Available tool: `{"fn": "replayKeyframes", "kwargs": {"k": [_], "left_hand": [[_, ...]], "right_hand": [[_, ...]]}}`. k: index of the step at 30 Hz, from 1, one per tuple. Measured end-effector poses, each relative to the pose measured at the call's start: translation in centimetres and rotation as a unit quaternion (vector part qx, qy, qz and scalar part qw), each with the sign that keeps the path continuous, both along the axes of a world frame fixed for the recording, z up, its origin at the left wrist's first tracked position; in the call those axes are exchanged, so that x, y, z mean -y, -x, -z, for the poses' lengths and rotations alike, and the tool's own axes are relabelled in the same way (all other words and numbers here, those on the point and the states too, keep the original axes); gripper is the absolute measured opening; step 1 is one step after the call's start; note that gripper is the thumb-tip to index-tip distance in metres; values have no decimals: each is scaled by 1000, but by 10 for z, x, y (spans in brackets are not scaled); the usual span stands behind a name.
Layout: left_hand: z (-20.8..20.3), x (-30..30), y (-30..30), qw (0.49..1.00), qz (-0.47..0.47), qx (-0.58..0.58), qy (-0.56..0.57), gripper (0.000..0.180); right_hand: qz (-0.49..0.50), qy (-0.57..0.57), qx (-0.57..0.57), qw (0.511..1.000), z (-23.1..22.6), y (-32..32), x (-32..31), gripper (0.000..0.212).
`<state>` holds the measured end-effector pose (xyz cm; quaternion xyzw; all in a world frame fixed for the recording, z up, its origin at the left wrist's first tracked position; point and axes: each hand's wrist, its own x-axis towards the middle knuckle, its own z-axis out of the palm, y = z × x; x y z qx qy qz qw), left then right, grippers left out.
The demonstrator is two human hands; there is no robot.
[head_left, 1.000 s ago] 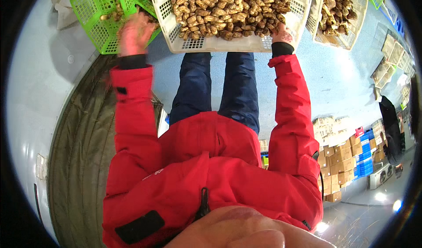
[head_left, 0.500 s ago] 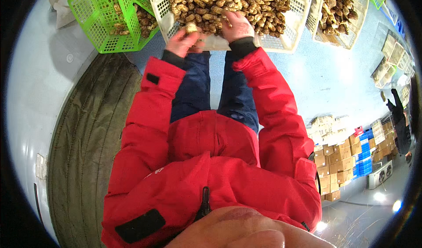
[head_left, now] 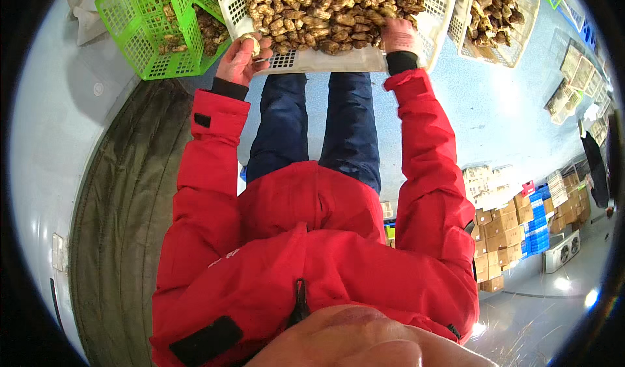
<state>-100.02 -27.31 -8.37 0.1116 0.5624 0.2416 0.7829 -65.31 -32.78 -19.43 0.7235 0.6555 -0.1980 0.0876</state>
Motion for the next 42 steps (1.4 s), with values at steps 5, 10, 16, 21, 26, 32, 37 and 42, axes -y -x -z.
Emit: {"fn": "replayKeyframes", "kwargs": {"k": [5,10,16,21,26,32,37,42], "left_hand": [[-1,-8,50,998,-52,-25,-36,36],[-24,-37,86,989,-49,-121,-71,35],[7,1,24,903,219,-274,-247,26],[-8,14,-63,785,318,-379,-374,42],[-14,8,-54,993,-75,82,-40,71],[-20,-9,-62,978,-90,190,-15,71],[-16,-6,-65,987,-39,149,-39,78],[-12,-4,-67,986,-45,151,-49,79]], "right_hand": [[233,-75,-94,965,-29,-10,-1,21],[208,-114,-253,938,-19,18,-6,20],[316,160,-690,631,-89,151,-29,42],[408,78,-686,598,-84,169,-11,34],[439,37,-724,531,-73,140,-6,42],[380,108,-778,488,-62,139,-3,45],[396,126,-783,464,-67,137,-4,47],[379,119,-790,467,-73,140,-9,47]]}}
